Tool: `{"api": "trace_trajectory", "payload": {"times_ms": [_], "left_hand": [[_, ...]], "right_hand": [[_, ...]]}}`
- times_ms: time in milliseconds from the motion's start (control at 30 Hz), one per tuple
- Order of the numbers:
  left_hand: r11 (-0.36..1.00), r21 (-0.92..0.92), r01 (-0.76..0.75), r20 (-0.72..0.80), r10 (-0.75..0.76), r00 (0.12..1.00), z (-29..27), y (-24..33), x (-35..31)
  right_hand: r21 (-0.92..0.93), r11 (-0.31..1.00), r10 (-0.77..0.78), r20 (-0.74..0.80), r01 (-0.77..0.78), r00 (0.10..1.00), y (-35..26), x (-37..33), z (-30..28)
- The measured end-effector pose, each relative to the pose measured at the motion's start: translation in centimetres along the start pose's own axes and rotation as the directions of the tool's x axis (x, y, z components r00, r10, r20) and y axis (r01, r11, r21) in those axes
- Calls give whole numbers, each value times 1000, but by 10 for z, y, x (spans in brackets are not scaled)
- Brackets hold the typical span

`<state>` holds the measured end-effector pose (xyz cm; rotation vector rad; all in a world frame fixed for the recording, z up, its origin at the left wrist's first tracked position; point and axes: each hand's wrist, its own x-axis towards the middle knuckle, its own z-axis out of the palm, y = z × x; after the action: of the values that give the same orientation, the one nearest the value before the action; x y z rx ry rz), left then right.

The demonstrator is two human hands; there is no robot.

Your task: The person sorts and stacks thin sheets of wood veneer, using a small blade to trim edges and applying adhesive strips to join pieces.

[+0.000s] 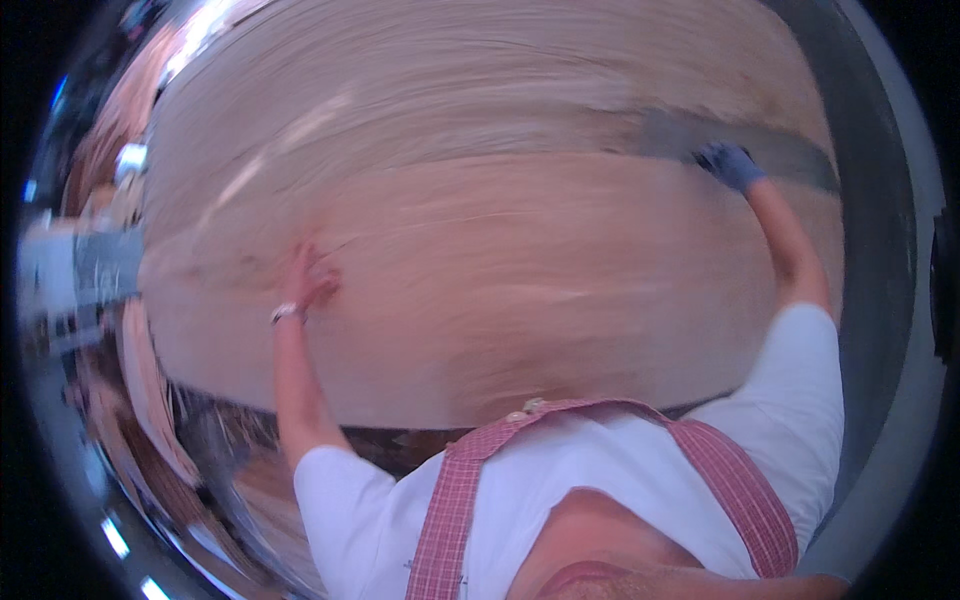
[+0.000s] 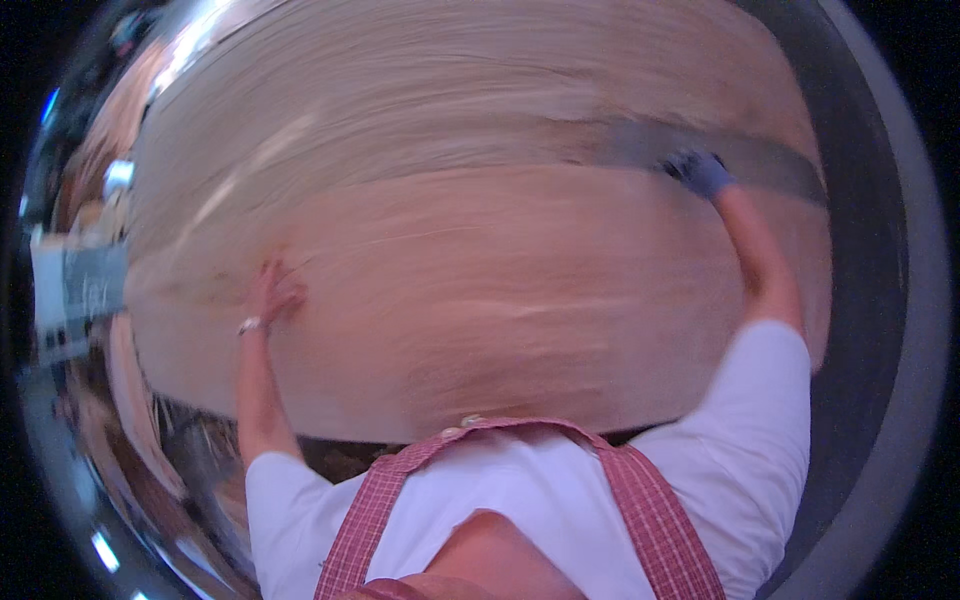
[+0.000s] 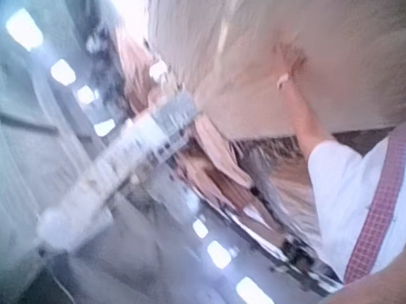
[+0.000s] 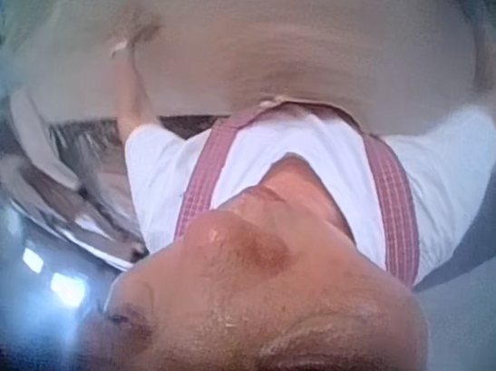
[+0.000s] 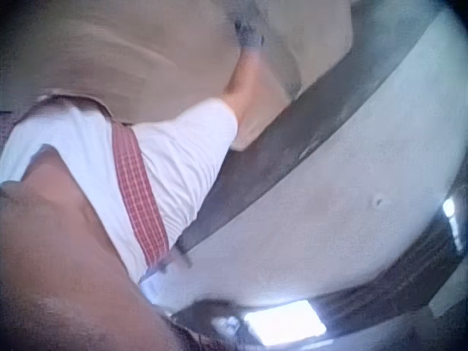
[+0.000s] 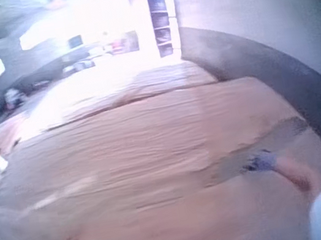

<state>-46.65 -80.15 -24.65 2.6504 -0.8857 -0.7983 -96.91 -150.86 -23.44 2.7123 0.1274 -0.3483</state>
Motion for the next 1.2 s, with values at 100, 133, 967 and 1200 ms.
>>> {"api": "trace_trajectory", "payload": {"times_ms": [100,133,967,1200], "left_hand": [[971,237,9,-232,48,971,24,-61,-38],[979,201,-6,-248,57,967,29,-79,-42],[827,-97,554,-373,-546,750,49,-42,-130],[827,-89,555,-347,-548,761,42,-41,-128]], "right_hand": [[416,904,159,-101,-103,982,-102,147,-110],[530,847,121,-267,41,956,-142,193,-155],[536,816,304,-716,217,628,-285,394,-416],[979,205,908,-199,24,368,4,158,-308]]}}
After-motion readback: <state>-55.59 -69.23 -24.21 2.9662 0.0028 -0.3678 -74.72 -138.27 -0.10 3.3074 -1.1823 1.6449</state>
